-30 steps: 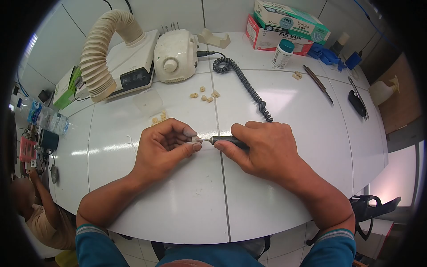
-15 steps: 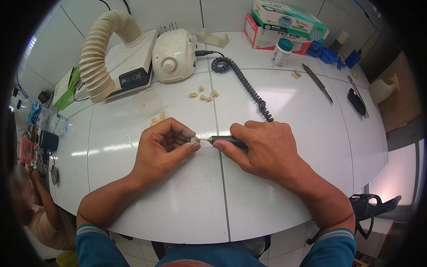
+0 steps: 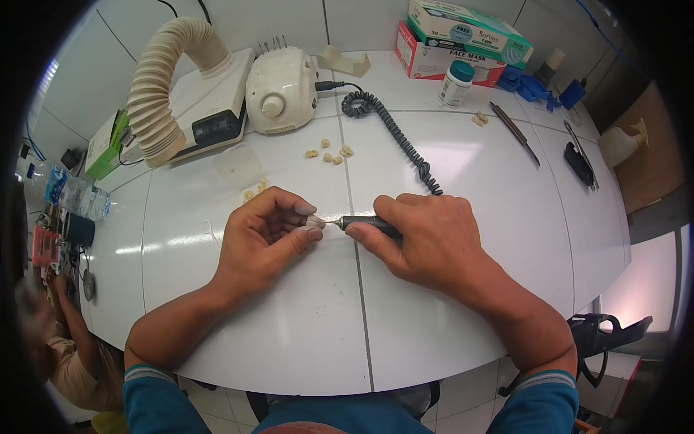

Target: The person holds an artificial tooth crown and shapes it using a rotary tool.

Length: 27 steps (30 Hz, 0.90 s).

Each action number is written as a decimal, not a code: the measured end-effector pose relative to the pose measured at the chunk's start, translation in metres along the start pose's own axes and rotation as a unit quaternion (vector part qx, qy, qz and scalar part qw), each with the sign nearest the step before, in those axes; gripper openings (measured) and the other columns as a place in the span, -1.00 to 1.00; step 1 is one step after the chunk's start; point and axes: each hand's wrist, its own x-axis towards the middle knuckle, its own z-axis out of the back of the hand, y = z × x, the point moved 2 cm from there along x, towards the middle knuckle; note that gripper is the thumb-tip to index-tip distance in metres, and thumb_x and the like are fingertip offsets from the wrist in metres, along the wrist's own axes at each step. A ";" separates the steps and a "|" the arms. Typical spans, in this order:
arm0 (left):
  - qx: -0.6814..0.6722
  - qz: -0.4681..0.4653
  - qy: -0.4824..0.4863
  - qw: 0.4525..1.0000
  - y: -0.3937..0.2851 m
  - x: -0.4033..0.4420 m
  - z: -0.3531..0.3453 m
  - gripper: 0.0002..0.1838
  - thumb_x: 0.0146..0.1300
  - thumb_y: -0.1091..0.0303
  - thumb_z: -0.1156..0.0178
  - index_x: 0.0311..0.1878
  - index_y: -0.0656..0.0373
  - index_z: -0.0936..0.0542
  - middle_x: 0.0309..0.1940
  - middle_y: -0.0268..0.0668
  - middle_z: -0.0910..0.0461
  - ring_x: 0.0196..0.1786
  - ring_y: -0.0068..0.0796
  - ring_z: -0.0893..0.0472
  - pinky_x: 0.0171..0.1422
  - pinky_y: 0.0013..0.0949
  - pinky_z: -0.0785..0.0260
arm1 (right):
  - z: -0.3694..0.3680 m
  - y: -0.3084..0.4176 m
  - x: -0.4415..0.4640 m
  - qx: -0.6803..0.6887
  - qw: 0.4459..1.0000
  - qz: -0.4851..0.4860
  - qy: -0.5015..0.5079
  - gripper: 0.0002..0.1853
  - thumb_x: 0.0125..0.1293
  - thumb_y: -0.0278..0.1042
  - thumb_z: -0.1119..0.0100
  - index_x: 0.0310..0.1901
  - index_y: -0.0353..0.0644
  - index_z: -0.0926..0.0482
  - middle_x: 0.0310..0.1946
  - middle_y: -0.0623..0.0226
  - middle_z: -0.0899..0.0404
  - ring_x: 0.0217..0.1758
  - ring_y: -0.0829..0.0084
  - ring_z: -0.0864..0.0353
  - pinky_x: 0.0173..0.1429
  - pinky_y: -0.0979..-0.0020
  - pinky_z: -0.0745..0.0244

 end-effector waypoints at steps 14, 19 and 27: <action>0.003 0.013 0.008 1.000 -0.002 -0.005 0.000 -0.75 0.55 0.61 -0.41 0.19 0.29 -0.61 0.05 -0.16 -0.82 0.07 -0.46 -0.85 0.12 -0.42 -0.71 | 0.003 0.002 0.002 0.005 1.000 -0.006 0.012 -0.45 0.61 0.25 -0.36 -0.35 -0.09 -0.68 -0.56 0.29 -0.65 -0.55 0.17 -0.68 -0.43 0.11 -0.45; 0.011 0.004 0.010 1.000 -0.001 0.000 0.002 -0.77 0.54 0.61 -0.42 0.14 0.27 -0.61 0.03 -0.16 -0.84 0.07 -0.47 -0.85 0.10 -0.43 -0.71 | 0.000 0.002 0.001 0.003 1.000 -0.004 -0.004 -0.45 0.60 0.24 -0.38 -0.37 -0.09 -0.65 -0.56 0.28 -0.64 -0.54 0.15 -0.68 -0.42 0.12 -0.45; 0.023 0.005 0.009 1.000 0.002 0.000 0.004 -0.80 0.51 0.58 -0.48 0.03 0.27 -0.61 -0.03 -0.15 -0.85 0.01 -0.48 -0.87 0.03 -0.45 -0.72 | -0.001 0.002 0.001 -0.004 1.000 0.003 -0.005 -0.45 0.63 0.22 -0.36 -0.39 -0.11 -0.66 -0.59 0.28 -0.62 -0.56 0.18 -0.65 -0.41 0.15 -0.44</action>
